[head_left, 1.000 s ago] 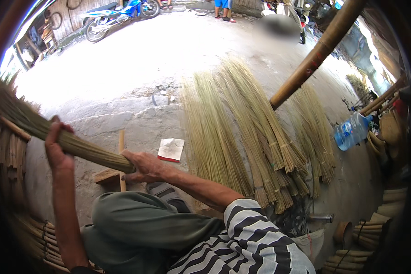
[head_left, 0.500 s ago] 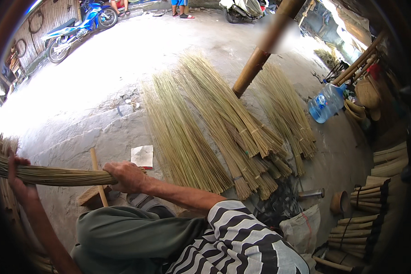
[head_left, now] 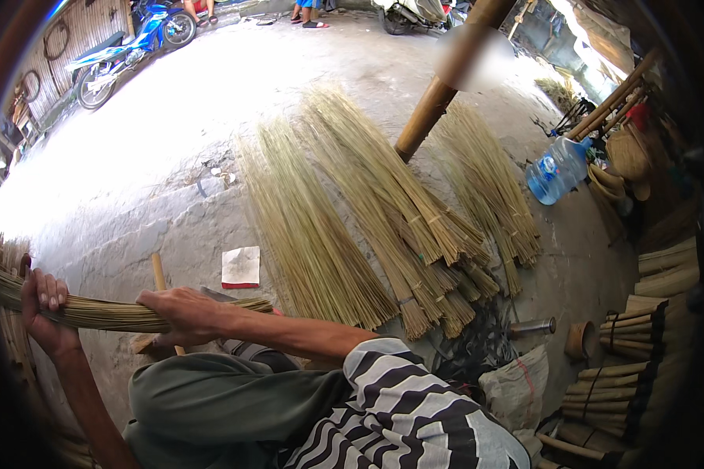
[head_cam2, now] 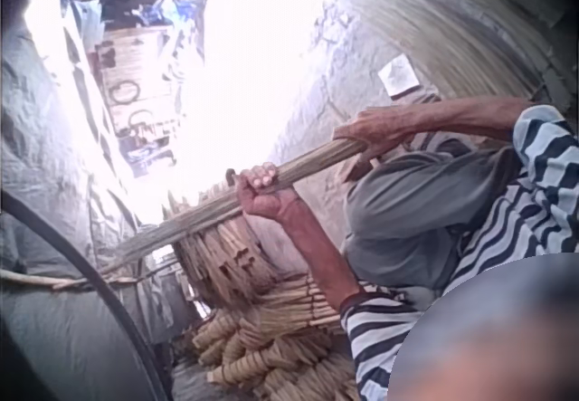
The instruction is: The person sits on the floor and repeatedly picks up bundles of dried straw, aligns them, and strikes them against a wooden block to shape the broom heads. The person also uses a small red-handled tool to trim or adjust the bundles and places finished brooms aside.
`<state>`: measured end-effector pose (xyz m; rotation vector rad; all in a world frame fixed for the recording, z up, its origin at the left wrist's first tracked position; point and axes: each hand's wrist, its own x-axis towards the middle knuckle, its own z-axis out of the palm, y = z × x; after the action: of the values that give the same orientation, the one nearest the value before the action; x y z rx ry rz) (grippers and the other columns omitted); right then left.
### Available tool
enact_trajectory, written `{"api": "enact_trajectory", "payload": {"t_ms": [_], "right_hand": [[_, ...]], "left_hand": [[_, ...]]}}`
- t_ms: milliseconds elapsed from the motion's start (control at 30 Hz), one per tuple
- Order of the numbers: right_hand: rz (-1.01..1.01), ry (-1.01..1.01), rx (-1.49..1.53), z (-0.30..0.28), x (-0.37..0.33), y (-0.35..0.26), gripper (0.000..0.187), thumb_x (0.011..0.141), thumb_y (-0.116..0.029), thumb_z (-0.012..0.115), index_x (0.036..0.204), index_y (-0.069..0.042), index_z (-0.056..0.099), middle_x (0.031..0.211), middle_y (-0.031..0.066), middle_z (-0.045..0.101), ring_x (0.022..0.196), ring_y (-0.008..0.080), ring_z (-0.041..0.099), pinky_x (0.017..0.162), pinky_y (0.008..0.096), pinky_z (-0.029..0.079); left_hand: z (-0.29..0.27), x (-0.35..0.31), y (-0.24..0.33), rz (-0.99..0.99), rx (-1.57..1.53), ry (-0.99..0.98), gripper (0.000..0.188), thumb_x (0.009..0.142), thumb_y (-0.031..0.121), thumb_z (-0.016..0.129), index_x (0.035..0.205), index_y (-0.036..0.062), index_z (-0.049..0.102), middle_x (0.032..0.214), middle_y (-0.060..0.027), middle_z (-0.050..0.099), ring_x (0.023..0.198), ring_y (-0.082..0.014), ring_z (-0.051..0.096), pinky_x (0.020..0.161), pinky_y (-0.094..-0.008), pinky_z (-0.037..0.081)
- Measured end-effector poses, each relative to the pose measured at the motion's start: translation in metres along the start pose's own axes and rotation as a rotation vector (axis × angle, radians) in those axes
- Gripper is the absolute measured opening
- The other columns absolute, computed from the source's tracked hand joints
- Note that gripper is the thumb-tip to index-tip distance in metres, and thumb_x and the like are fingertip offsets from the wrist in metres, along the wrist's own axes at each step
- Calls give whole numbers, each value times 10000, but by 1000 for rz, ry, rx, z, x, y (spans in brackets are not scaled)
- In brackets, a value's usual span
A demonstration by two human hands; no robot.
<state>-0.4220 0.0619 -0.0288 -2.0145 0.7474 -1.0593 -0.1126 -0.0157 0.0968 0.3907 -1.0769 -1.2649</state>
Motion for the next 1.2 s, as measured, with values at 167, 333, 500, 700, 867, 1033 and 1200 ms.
{"api": "enact_trajectory", "payload": {"t_ms": [167,333,500,700,867,1033,1200], "right_hand": [[90,-4,104,5,22,-6,489,799,-204,822,1149,-5,543,897,211,686,872,419,705,810,515,537],[15,74,198,21,33,-6,493,792,-197,818,1156,4,552,966,215,679,883,406,696,821,500,540],[51,11,324,24,23,-7,546,794,-207,832,1206,0,540,1039,227,679,939,415,701,837,494,547],[-43,199,217,30,54,-27,586,786,-167,822,1256,-9,511,1070,265,709,1001,454,724,846,514,574],[16,320,316,24,65,-38,423,808,-79,752,1147,-14,509,952,252,703,918,430,734,767,519,569],[37,594,432,-16,91,-41,325,878,-73,708,1151,0,547,850,78,588,783,167,592,680,367,521],[-193,680,881,-6,132,-69,295,950,-119,728,1158,-13,548,835,-16,549,695,47,570,563,231,491]], "left_hand": [[37,-11,-26,8,70,145,215,1109,110,518,1257,-25,595,672,38,415,558,-70,420,591,-252,418],[85,-32,-49,-5,270,74,220,1088,109,549,1288,25,587,649,46,444,534,-62,429,626,-252,429],[97,-30,-28,34,270,10,243,1080,108,555,1306,24,575,651,40,449,538,-68,439,652,-272,457],[110,-44,-51,-78,283,72,296,1050,92,572,1333,10,557,668,13,470,587,-99,482,739,-295,512],[117,-38,-39,-30,771,-48,515,1038,286,654,1468,25,544,1159,-107,682,1113,-201,642,1148,-445,433],[106,-37,-22,63,1183,-198,1043,879,579,792,1680,118,309,1658,-201,438,1573,-352,362,1273,-603,254],[87,-53,-54,-253,1306,-195,858,830,210,857,1541,0,424,1487,-234,562,1367,-358,568,1127,-501,465]]}}
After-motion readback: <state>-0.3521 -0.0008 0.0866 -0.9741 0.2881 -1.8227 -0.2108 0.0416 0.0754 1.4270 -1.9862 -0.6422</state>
